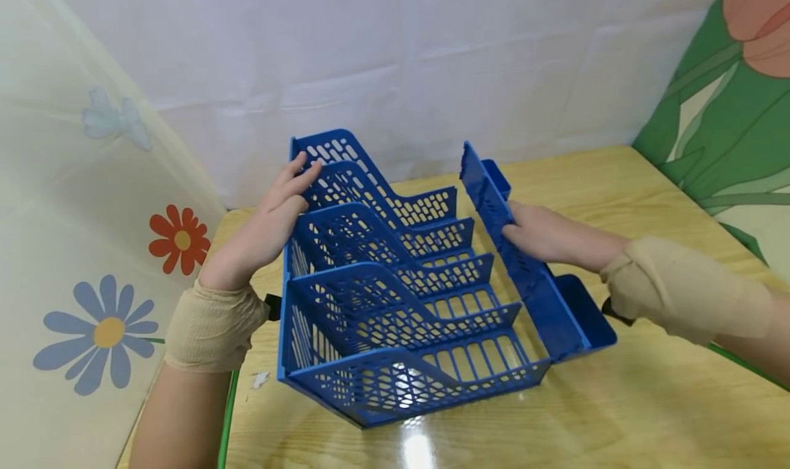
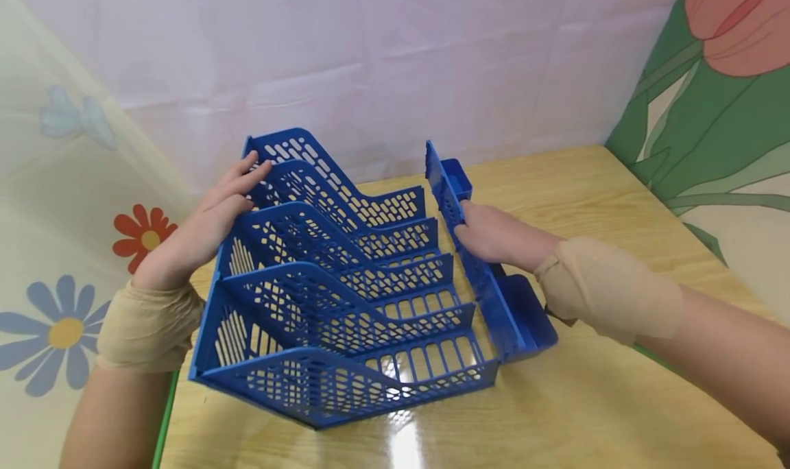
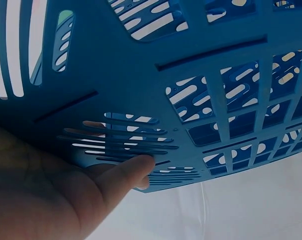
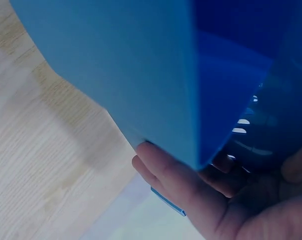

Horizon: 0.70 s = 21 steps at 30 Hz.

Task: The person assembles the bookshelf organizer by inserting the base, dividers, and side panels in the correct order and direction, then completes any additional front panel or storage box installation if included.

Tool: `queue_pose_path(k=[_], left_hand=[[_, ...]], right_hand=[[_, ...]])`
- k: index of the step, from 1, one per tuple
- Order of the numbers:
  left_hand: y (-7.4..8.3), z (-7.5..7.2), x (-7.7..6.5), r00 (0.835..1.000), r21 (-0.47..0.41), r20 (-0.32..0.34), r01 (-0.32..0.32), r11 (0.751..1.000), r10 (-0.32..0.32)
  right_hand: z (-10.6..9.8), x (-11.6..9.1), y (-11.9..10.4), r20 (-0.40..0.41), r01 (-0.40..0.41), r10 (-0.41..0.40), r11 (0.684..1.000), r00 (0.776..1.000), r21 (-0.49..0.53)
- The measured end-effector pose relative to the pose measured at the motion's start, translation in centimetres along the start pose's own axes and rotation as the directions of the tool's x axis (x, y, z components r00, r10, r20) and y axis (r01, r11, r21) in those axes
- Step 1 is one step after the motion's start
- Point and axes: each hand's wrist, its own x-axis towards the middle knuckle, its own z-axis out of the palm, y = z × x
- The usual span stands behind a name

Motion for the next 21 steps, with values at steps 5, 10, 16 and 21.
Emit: queue_pose_path(k=[5,10,16,21], left_hand=[[0.1,0.0,0.0,1.0,-0.004,0.003,0.002,1.0,-0.002],[-0.1,-0.1,0.0,1.0,-0.009,-0.001,0.006,1.0,-0.006],[-0.2,-0.1,-0.1,1.0,-0.007,-0.006,0.009,1.0,-0.009],[-0.2,0.0,-0.1,1.0,-0.002,-0.021,0.004,1.0,-0.004]], right_hand=[[0.0,0.2,-0.4,0.009,-0.006,0.006,1.0,1.0,-0.014],[0.4,0.5,-1.2,0.023,-0.006,0.006,0.999,1.0,-0.038],[1.1,0.8,-1.0,0.034,-0.004,0.005,1.0,0.999,-0.028],[2.0,1.3,-0.2,0.056,-0.012,0.013,1.0,0.998,-0.019]])
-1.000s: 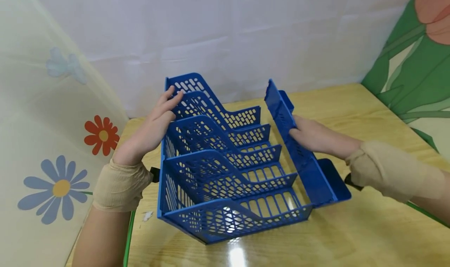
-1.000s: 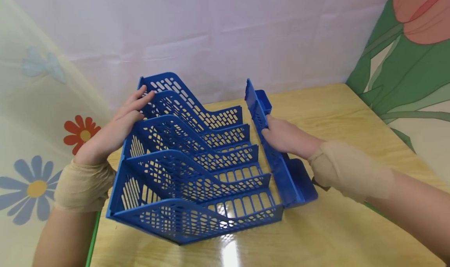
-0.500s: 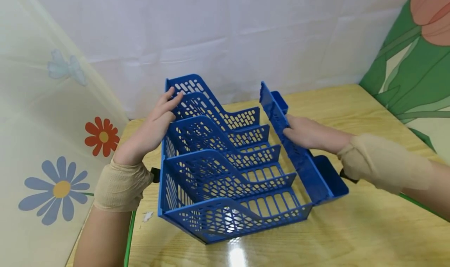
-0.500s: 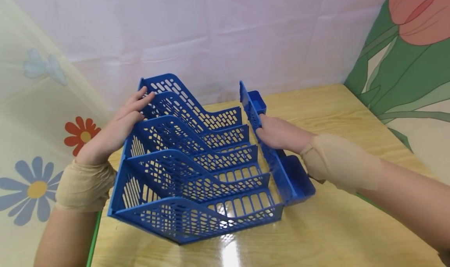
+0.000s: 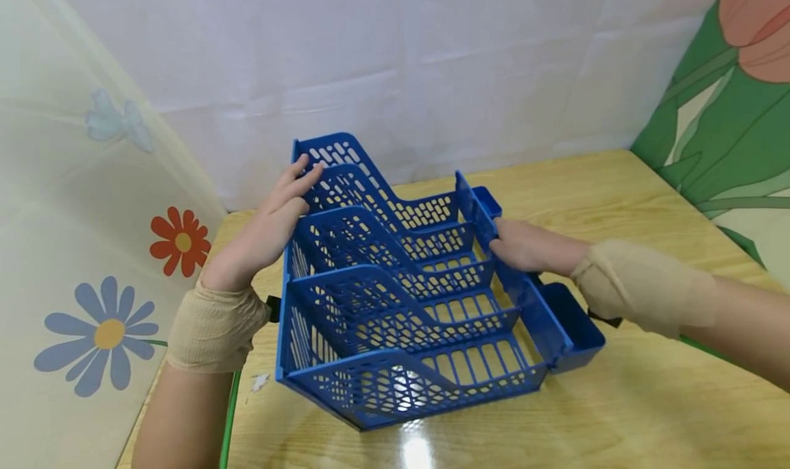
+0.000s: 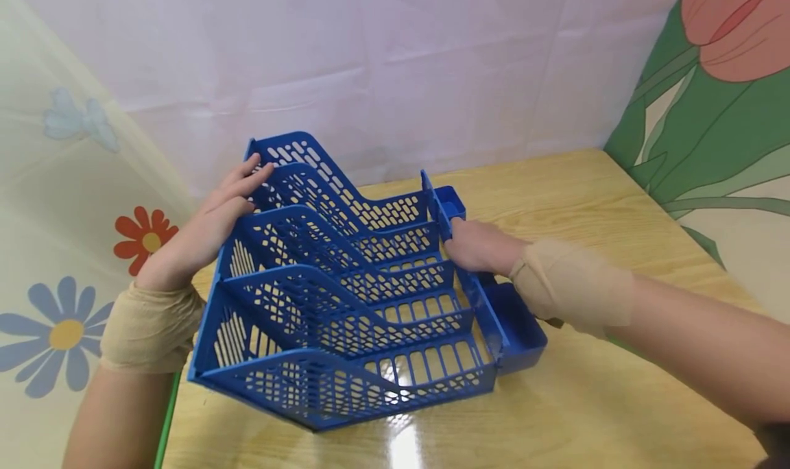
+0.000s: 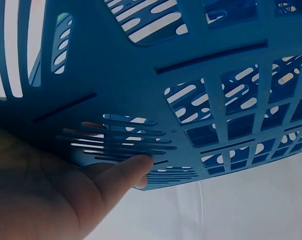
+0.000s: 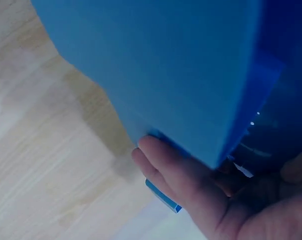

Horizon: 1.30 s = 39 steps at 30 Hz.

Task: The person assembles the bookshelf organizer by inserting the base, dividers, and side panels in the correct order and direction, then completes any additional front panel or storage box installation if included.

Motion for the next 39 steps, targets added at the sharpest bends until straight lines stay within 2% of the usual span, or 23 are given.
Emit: queue_pose_path(k=[4,7,11,17,23,27,39], left_hand=[[-0.2,0.0,0.1,1.0,0.006,-0.024,0.008,1.0,-0.008],[-0.3,0.1,0.2,0.999,0.011,-0.032,0.008,1.0,-0.008],[-0.4,0.2,0.4,1.0,0.013,-0.023,-0.004,1.0,0.004],[-0.4,0.4,0.4,1.0,0.01,-0.01,-0.013,1.0,0.013],[-0.3,0.3,0.4,1.0,0.001,-0.012,-0.023,1.0,0.023],[-0.4,0.3,0.4,1.0,-0.002,-0.017,-0.018,1.0,0.018],[-0.7,0.2,0.5,0.999,0.006,-0.018,-0.031,1.0,0.031]], right_hand=[[1.2,0.5,0.8,-0.011,0.049,-0.05,0.998,0.999,-0.033],[1.8,0.5,1.4,-0.013,0.069,-0.069,0.998,0.998,-0.011],[1.8,0.2,1.8,-0.018,0.068,-0.068,0.996,0.998,0.054],[0.9,-0.6,1.7,-0.018,0.087,-0.086,0.996,0.996,0.021],[-0.7,-0.9,1.0,0.041,0.033,-0.035,0.998,0.999,0.048],[-0.9,-0.8,0.7,0.077,0.012,-0.017,0.997,0.997,0.076],[-0.5,-0.5,0.3,0.065,0.001,-0.006,0.998,0.998,0.068]])
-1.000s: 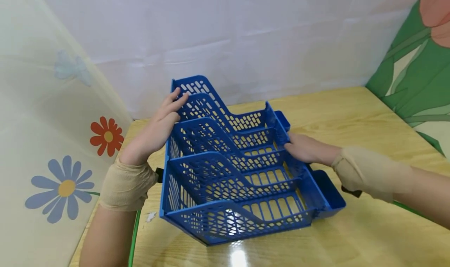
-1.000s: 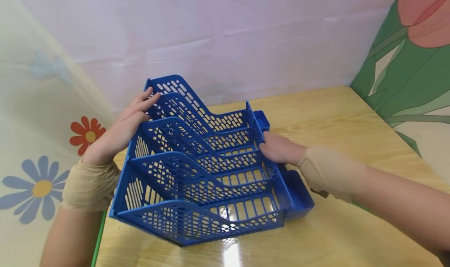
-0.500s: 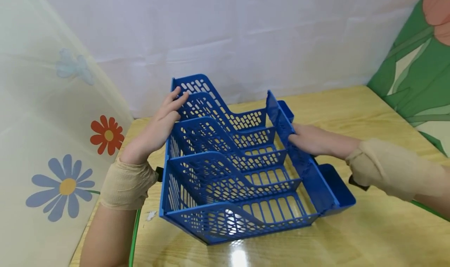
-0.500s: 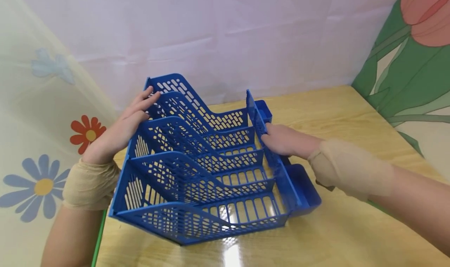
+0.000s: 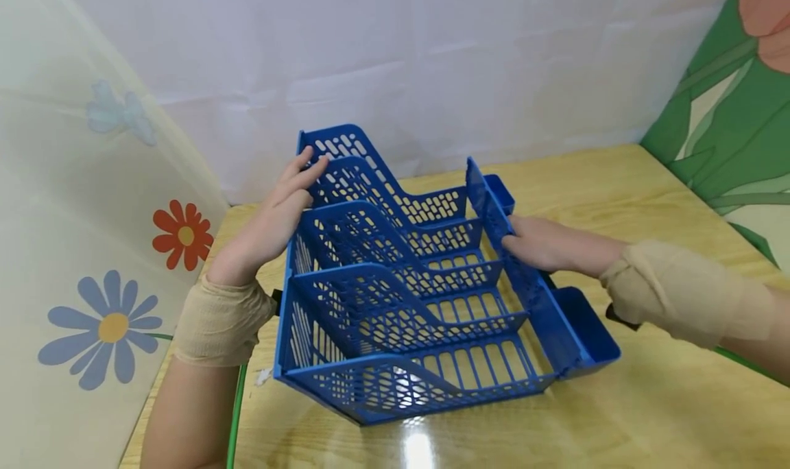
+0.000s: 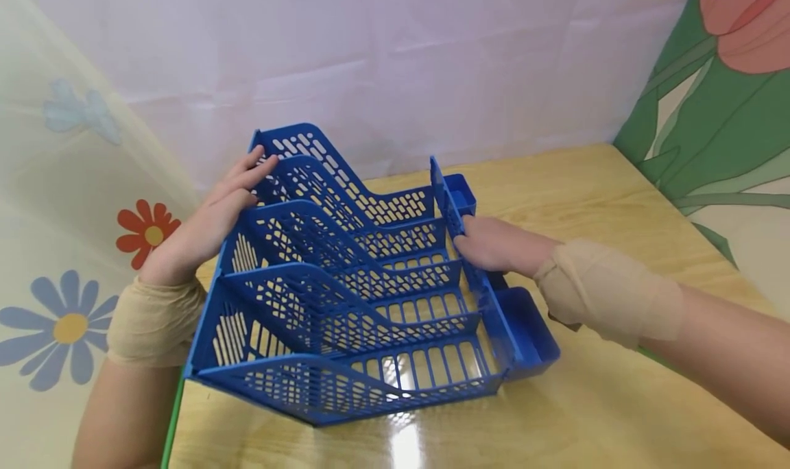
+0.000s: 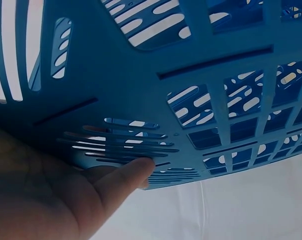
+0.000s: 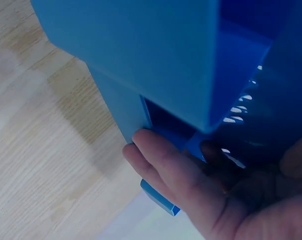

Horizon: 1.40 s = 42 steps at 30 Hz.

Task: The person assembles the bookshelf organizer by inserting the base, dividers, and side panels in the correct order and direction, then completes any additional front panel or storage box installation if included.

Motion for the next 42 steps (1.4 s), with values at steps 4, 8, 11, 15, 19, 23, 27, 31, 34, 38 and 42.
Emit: queue_pose_path(k=[4,8,11,15,19,23,27,31,34,38,42], left_hand=[[0.1,-0.2,-0.3,1.0,0.003,-0.008,0.009,1.0,-0.009],[0.1,-0.4,-0.5,1.0,-0.002,-0.016,0.013,1.0,-0.013],[0.0,-0.5,-0.5,1.0,-0.001,-0.025,0.016,1.0,-0.016],[-0.4,-0.3,-0.4,0.999,0.0,-0.037,0.037,0.999,-0.037],[-0.6,0.2,-0.2,0.999,-0.007,-0.035,0.039,0.999,-0.04],[-0.8,0.4,-0.5,0.999,-0.015,-0.038,0.028,0.999,-0.029],[-1.1,0.5,-0.7,0.999,-0.013,-0.035,0.022,1.0,-0.022],[-1.5,0.7,-0.8,0.999,-0.025,-0.04,0.015,1.0,-0.016],[-1.9,0.8,-0.6,0.998,-0.064,-0.056,-0.009,0.998,0.005],[-2.2,0.7,-0.4,0.996,-0.142,-0.079,-0.061,0.988,0.05],[0.0,0.2,-2.7,0.974,-0.08,-0.189,-0.139,0.987,0.122]], right_hand=[[0.1,0.1,-0.3,-0.022,0.004,-0.005,1.0,1.0,-0.024],[0.2,0.4,-0.5,-0.042,-0.003,0.0,0.998,0.999,-0.061],[0.7,0.8,-0.3,-0.066,0.019,-0.024,0.997,0.998,-0.078],[2.6,1.0,1.0,-0.077,0.098,-0.103,0.993,0.992,-0.068],[4.0,0.9,2.3,-0.066,0.122,-0.126,0.991,0.99,-0.056],[4.1,1.5,2.6,-0.042,0.134,-0.136,0.99,0.99,-0.045],[4.4,2.4,2.8,-0.003,0.132,-0.132,0.99,0.991,-0.045],[4.2,3.0,3.4,0.027,0.146,-0.145,0.987,0.989,-0.071],[3.4,3.4,4.1,0.021,0.199,-0.198,0.966,0.98,-0.165],[2.8,4.8,5.3,-0.076,0.355,-0.435,0.813,0.897,-0.461],[3.6,6.0,6.6,-0.131,0.436,-0.603,0.694,0.787,-0.572]])
